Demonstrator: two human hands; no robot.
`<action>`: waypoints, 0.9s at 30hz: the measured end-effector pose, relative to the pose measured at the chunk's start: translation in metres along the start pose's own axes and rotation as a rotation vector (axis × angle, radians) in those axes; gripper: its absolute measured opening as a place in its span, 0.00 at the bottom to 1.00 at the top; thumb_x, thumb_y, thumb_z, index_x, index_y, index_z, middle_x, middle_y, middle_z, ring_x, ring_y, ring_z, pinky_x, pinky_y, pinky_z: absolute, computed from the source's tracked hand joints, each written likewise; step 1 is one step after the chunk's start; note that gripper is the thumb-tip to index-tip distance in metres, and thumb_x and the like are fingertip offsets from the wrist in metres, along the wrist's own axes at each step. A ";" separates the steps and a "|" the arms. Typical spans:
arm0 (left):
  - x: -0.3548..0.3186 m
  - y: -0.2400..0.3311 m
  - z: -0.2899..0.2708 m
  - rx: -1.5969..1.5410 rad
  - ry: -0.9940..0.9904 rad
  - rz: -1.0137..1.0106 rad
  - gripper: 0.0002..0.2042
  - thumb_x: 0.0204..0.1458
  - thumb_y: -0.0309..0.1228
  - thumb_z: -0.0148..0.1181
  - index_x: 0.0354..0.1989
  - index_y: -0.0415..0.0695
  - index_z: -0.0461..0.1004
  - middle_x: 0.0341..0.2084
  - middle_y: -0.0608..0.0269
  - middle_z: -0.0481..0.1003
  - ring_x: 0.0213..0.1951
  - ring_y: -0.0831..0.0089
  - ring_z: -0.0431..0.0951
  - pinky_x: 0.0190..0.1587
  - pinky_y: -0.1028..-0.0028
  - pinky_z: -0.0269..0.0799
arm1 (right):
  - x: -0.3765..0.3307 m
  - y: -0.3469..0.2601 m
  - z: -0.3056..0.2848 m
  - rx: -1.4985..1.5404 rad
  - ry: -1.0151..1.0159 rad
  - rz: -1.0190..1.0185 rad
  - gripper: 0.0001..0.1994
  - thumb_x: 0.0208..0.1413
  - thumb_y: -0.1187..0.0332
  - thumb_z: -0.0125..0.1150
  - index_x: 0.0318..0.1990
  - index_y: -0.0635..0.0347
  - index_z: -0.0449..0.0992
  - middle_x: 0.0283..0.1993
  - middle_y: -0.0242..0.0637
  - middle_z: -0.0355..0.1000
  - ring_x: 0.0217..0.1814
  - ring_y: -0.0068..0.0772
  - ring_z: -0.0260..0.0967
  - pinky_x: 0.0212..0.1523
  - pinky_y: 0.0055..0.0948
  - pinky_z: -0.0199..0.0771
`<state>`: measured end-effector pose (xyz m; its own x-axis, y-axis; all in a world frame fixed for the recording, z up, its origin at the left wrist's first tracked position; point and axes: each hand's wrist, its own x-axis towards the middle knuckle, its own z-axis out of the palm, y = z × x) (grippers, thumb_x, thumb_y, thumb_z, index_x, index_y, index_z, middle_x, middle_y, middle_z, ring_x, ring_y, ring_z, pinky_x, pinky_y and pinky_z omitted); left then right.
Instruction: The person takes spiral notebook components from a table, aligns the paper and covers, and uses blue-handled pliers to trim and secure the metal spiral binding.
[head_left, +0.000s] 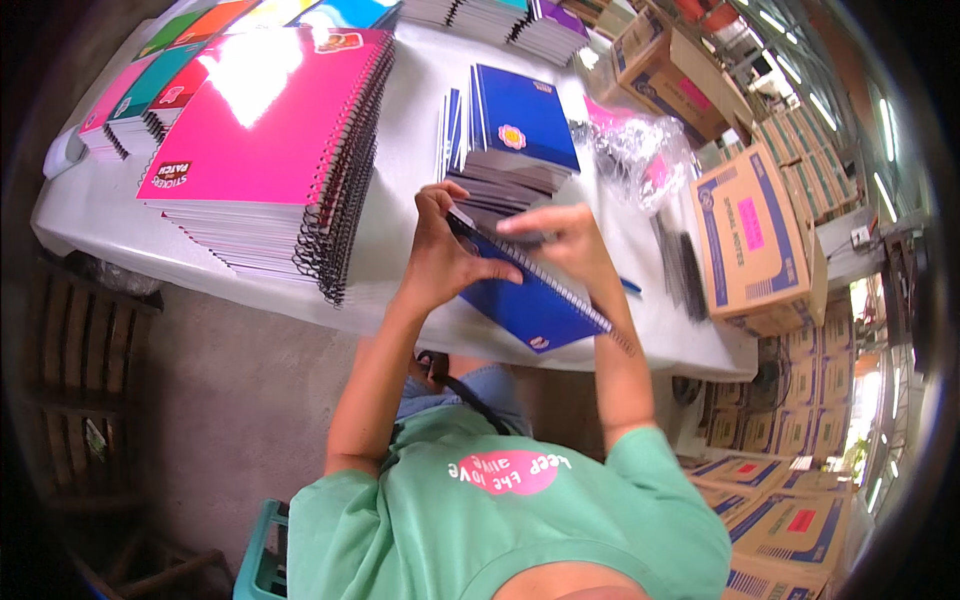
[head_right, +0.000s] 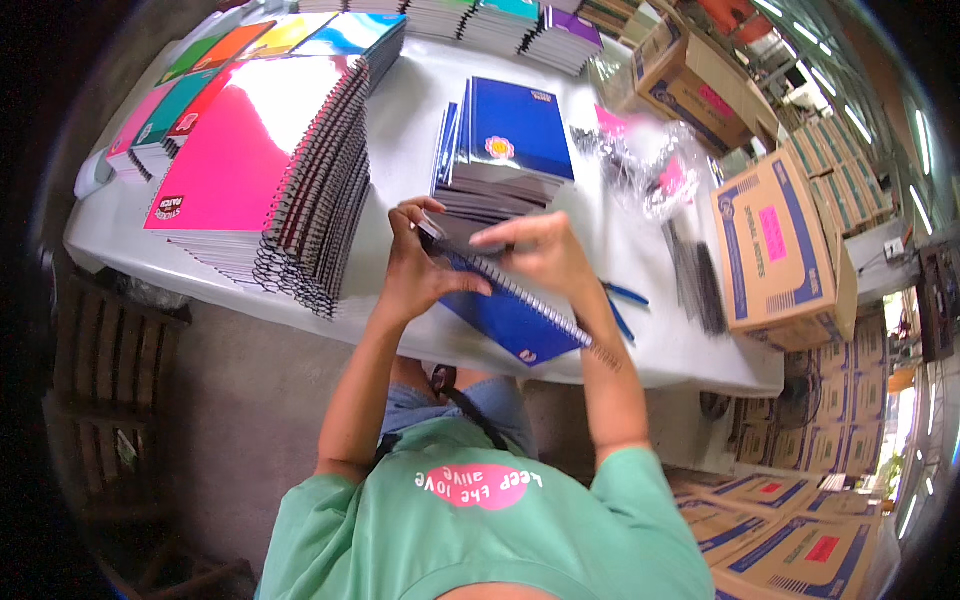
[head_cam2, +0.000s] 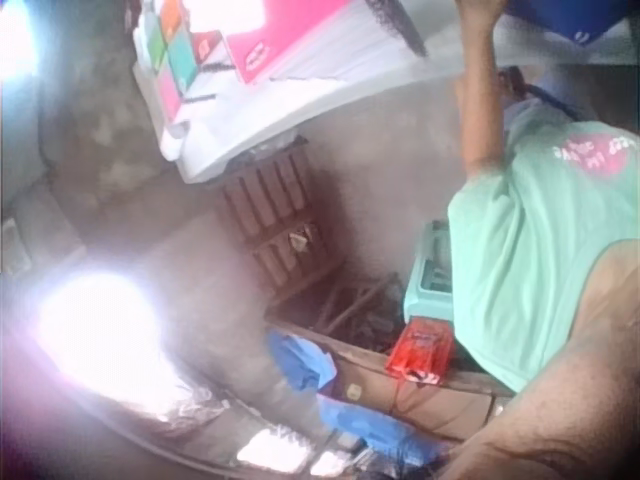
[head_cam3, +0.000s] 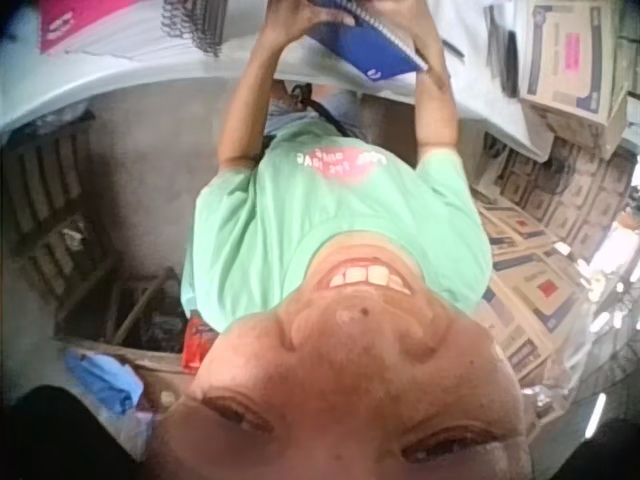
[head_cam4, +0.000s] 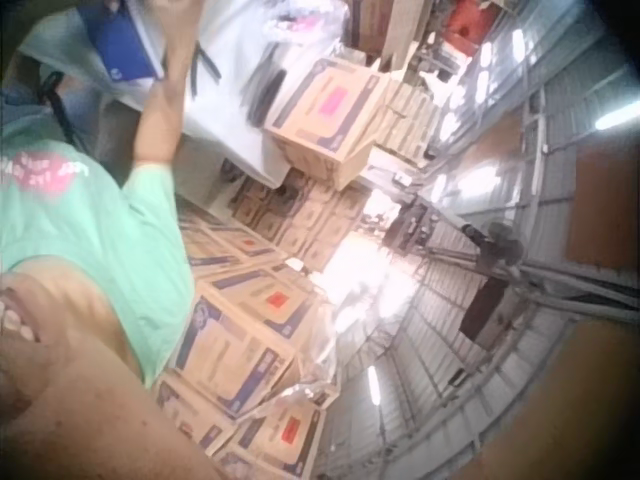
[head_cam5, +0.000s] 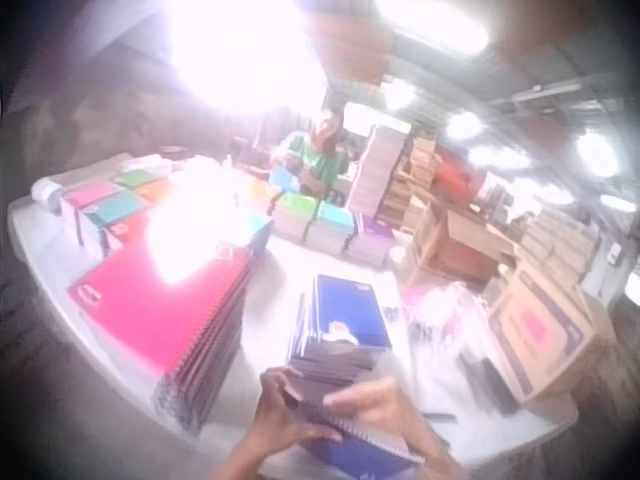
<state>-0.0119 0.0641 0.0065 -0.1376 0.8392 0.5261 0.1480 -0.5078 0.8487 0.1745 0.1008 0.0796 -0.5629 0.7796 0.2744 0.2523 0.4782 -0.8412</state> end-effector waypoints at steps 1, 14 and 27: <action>0.003 -0.002 -0.001 0.068 0.001 0.064 0.53 0.09 0.53 0.79 0.42 0.39 0.50 0.41 0.57 0.56 0.46 0.66 0.60 0.50 0.69 0.63 | 0.005 0.006 -0.001 -0.067 0.018 0.076 0.17 0.35 0.85 0.59 0.38 0.66 0.80 0.37 0.40 0.78 0.39 0.25 0.74 0.45 0.23 0.73; -0.006 0.013 -0.017 -0.322 -0.113 -0.353 0.22 0.44 0.39 0.69 0.36 0.38 0.64 0.23 0.64 0.71 0.24 0.79 0.72 0.28 0.79 0.69 | -0.080 0.087 -0.079 -0.941 0.400 0.377 0.22 0.42 0.71 0.58 0.50 0.49 0.76 0.47 0.42 0.74 0.47 0.39 0.72 0.48 0.33 0.70; -0.026 0.046 0.006 -0.050 0.088 0.031 0.13 0.45 0.23 0.65 0.42 0.39 0.78 0.29 0.62 0.78 0.35 0.76 0.76 0.40 0.79 0.69 | -0.194 0.078 -0.003 -0.757 0.772 0.421 0.22 0.61 0.59 0.48 0.60 0.57 0.62 0.49 0.47 0.62 0.52 0.47 0.58 0.55 0.41 0.57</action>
<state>0.0043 0.0205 0.0314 -0.2192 0.8039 0.5529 0.1051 -0.5440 0.8325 0.3062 -0.0118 -0.0380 0.2418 0.8490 0.4698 0.8586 0.0384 -0.5112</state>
